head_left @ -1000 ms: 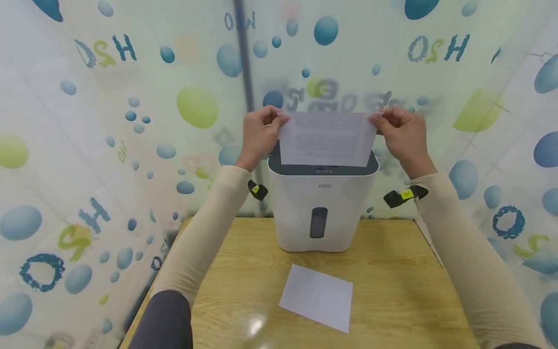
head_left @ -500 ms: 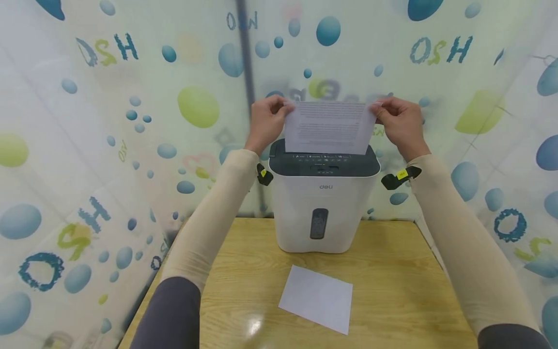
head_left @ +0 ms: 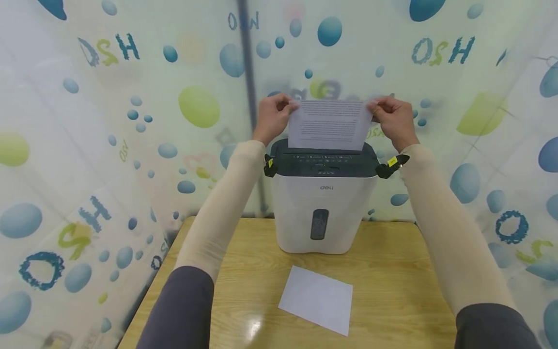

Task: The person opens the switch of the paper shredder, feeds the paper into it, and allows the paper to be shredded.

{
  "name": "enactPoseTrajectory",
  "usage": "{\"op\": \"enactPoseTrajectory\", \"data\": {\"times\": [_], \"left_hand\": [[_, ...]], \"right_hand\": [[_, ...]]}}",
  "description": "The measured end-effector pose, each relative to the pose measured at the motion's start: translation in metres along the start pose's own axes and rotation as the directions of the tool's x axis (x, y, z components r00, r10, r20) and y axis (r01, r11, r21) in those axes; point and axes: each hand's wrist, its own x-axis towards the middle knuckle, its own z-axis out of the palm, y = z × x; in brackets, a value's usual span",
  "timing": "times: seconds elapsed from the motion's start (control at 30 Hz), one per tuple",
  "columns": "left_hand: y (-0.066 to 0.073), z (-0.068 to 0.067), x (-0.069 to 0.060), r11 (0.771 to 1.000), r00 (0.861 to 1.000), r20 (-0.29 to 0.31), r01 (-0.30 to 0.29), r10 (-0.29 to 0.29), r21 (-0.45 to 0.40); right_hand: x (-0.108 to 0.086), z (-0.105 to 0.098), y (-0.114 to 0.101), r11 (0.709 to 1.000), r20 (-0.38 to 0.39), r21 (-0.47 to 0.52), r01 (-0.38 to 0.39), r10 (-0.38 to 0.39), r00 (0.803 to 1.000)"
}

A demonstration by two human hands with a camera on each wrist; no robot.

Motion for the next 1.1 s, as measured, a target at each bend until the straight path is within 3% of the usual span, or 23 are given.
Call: {"op": "enactPoseTrajectory", "data": {"times": [0.33,0.83,1.1], "left_hand": [[-0.013,0.009,0.006,0.997,0.997,0.024,0.074,-0.074,-0.009],[-0.021,0.011,0.002,0.995,0.995,0.027,0.095,-0.095,-0.007],[-0.026,0.011,0.000,0.992,0.991,0.058,0.121,-0.124,0.048]], "right_hand": [[0.009,0.003,0.017,0.998,0.001,-0.022,-0.053,0.053,0.999],[0.009,0.007,0.026,0.996,0.011,-0.056,-0.062,0.063,0.998],[0.008,0.008,0.030,0.992,0.033,-0.117,-0.056,0.060,0.998]]}}
